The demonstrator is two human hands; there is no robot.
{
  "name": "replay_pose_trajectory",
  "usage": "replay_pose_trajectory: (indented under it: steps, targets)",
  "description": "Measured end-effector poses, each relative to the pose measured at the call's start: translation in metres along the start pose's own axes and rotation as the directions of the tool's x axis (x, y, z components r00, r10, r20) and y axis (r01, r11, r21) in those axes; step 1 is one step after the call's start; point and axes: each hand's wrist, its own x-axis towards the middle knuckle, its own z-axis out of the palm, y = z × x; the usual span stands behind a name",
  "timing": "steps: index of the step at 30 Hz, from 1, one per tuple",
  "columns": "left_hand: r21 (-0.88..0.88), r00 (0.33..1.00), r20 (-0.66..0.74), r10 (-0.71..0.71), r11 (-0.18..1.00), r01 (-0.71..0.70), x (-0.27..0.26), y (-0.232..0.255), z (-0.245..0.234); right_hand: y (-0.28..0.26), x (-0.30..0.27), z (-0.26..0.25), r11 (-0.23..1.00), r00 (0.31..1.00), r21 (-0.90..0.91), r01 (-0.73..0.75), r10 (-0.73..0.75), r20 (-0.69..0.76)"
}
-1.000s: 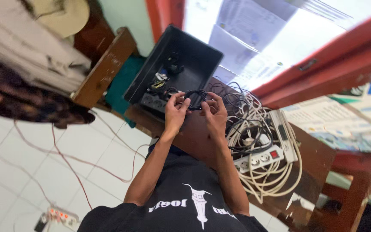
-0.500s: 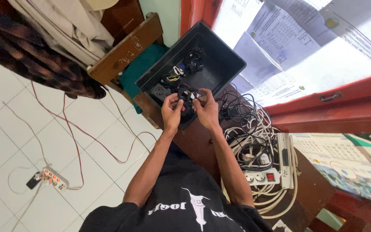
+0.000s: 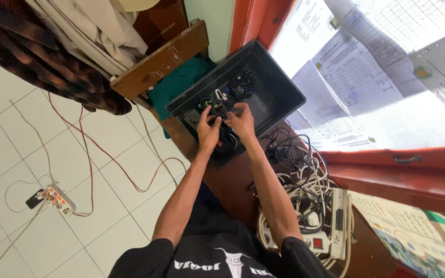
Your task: The person untangles a black cable from a pile on a wooden table, coils it by hand, and places it into a black plastic bin. The person repeats this process with another cable.
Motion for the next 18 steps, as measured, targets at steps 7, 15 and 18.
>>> replay_pose_trajectory:
  steps: [7, 15, 18]
  targets:
    - [0.169, 0.999, -0.036, 0.000, 0.986, 0.007, 0.033, -0.015, 0.003, -0.001, 0.027, 0.019, 0.995, 0.994, -0.005, -0.104, 0.104, -0.046]
    - [0.269, 0.999, 0.032, 0.037, 0.962, -0.044, 0.043, -0.009, 0.003, -0.011, 0.046, 0.034, 0.970, 0.970, -0.067, -0.232, 0.225, -0.095]
    - [0.262, 0.993, 0.061, 0.102, 0.958, -0.114, 0.043, -0.006, 0.004, -0.009, 0.048, 0.035, 0.969, 0.978, -0.138, -0.205, 0.208, 0.005]
